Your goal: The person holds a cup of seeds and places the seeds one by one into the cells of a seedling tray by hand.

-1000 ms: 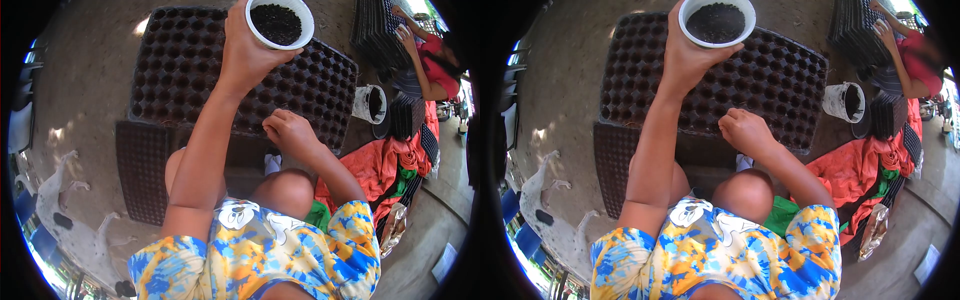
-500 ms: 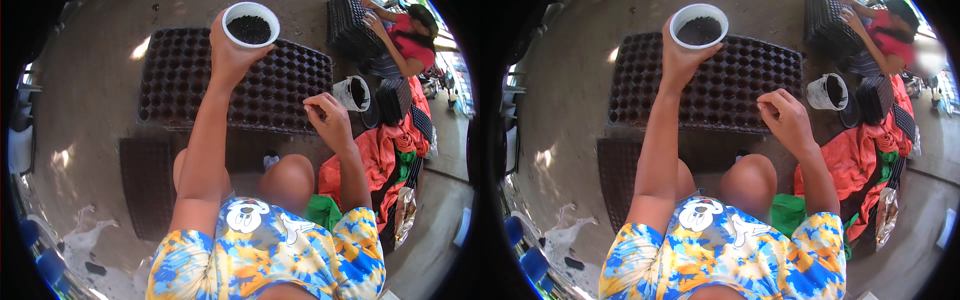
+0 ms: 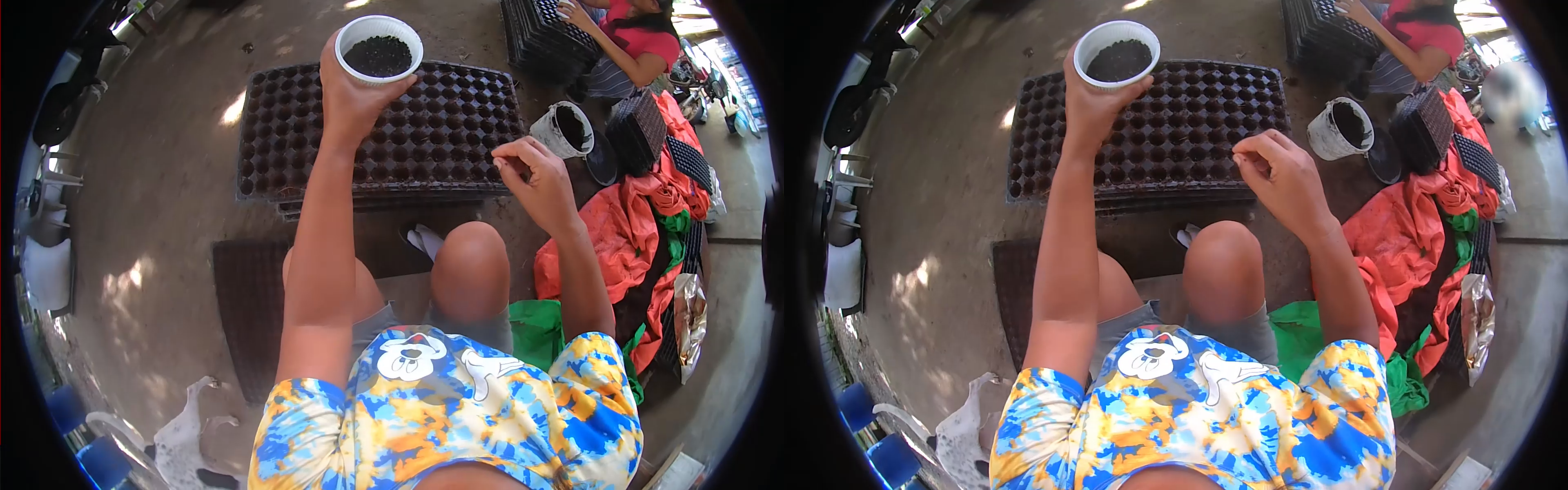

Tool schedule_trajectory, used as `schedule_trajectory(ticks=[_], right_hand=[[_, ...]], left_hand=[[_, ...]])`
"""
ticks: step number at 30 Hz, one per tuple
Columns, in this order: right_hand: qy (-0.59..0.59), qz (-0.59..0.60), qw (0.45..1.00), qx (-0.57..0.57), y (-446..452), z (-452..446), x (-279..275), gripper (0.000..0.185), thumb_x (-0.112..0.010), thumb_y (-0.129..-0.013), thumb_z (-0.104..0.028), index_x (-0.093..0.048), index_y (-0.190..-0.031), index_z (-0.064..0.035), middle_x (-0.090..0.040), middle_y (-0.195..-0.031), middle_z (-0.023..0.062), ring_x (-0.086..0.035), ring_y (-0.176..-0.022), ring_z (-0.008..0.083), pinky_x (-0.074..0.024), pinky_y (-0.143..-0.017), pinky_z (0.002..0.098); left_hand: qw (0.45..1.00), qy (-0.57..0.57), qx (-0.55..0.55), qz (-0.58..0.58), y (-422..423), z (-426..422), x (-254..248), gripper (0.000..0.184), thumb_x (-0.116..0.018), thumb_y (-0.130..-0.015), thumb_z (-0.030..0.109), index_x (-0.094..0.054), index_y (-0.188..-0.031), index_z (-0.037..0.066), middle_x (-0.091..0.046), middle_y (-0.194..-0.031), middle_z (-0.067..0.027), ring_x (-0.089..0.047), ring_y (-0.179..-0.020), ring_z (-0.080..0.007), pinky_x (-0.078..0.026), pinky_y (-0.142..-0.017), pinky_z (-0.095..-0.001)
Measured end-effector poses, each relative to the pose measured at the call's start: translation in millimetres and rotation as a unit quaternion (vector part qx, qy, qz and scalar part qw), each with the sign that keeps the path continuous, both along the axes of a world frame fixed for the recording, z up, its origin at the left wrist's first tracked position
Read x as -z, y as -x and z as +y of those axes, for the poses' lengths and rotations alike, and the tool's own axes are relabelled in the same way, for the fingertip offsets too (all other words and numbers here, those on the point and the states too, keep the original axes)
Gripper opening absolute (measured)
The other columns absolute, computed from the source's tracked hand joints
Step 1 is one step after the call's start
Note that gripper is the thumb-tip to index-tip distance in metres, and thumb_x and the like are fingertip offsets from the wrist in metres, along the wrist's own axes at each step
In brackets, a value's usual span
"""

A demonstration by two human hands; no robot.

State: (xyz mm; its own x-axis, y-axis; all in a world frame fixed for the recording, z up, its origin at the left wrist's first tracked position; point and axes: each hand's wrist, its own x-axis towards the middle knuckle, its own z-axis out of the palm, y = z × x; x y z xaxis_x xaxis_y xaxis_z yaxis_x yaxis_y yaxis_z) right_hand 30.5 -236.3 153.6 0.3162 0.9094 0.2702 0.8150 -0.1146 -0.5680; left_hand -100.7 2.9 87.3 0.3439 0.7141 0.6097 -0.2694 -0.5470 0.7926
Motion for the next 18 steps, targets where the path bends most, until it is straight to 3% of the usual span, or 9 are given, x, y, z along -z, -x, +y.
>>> schedule_trajectory(ticks=[5, 8, 12, 15, 18], right_hand=[[-0.017, 0.012, 0.999, -0.044, -11.4, 38.8, 11.4, 0.010, -0.067, -0.085, -0.004, -0.067, -0.094, -0.0034, -0.063, -0.085, 0.0069, -0.064, -0.071, 0.0167, -0.0508, -0.065, 0.0291], [-0.095, -0.019, 0.993, -0.065, -20.4, 80.2, 1.0, 0.009, -0.068, -0.084, -0.006, -0.068, -0.092, -0.0036, -0.065, -0.083, 0.0079, -0.064, -0.069, 0.0196, -0.0506, -0.064, 0.0305], [-0.130, -0.066, 0.968, -0.206, -17.4, 151.2, -3.5, 0.009, -0.067, -0.079, -0.010, -0.070, -0.087, -0.0052, -0.066, -0.084, 0.0115, -0.064, -0.072, 0.0313, -0.0512, -0.066, 0.0387], [0.112, -0.198, 0.937, -0.266, -2.5, 183.0, 8.5, 0.016, -0.063, -0.079, -0.006, -0.069, -0.093, -0.0033, -0.068, -0.094, 0.0135, -0.066, -0.086, 0.0334, -0.0536, -0.076, 0.0414], [0.152, -0.248, 0.914, -0.281, 1.6, 202.1, 18.1, 0.016, -0.062, -0.077, -0.004, -0.067, -0.092, -0.0025, -0.068, -0.095, 0.0143, -0.066, -0.088, 0.0345, -0.0537, -0.077, 0.0419]], left_hand=[[0.993, 0.099, 0.047, -0.035, 13.6, -4.2, 7.1, 0.090, -0.092, -0.057, 0.009, -0.042, -0.131, 0.000, -0.054, -0.122, -0.0116, -0.056, -0.112, -0.0210, -0.045, -0.099, -0.0340], [0.996, 0.070, 0.040, 0.042, 20.3, -6.8, 16.5, 0.091, -0.092, -0.056, 0.009, -0.042, -0.132, 0.000, -0.054, -0.124, -0.0103, -0.056, -0.113, -0.0204, -0.045, -0.099, -0.0342], [0.992, 0.068, 0.017, 0.100, 16.9, -9.0, 30.3, 0.096, -0.092, -0.053, 0.013, -0.042, -0.134, 0.002, -0.054, -0.124, -0.0107, -0.054, -0.116, -0.0213, -0.044, -0.100, -0.0334], [0.989, 0.050, -0.015, 0.141, 5.4, -11.8, 26.1, 0.097, -0.092, -0.054, 0.016, -0.041, -0.136, 0.003, -0.052, -0.128, -0.0123, -0.053, -0.119, -0.0256, -0.044, -0.100, -0.0360], [0.988, 0.036, -0.025, 0.149, -0.3, -3.7, 37.1, 0.097, -0.092, -0.055, 0.016, -0.041, -0.136, 0.004, -0.051, -0.130, -0.0127, -0.052, -0.120, -0.0278, -0.044, -0.100, -0.0371]])
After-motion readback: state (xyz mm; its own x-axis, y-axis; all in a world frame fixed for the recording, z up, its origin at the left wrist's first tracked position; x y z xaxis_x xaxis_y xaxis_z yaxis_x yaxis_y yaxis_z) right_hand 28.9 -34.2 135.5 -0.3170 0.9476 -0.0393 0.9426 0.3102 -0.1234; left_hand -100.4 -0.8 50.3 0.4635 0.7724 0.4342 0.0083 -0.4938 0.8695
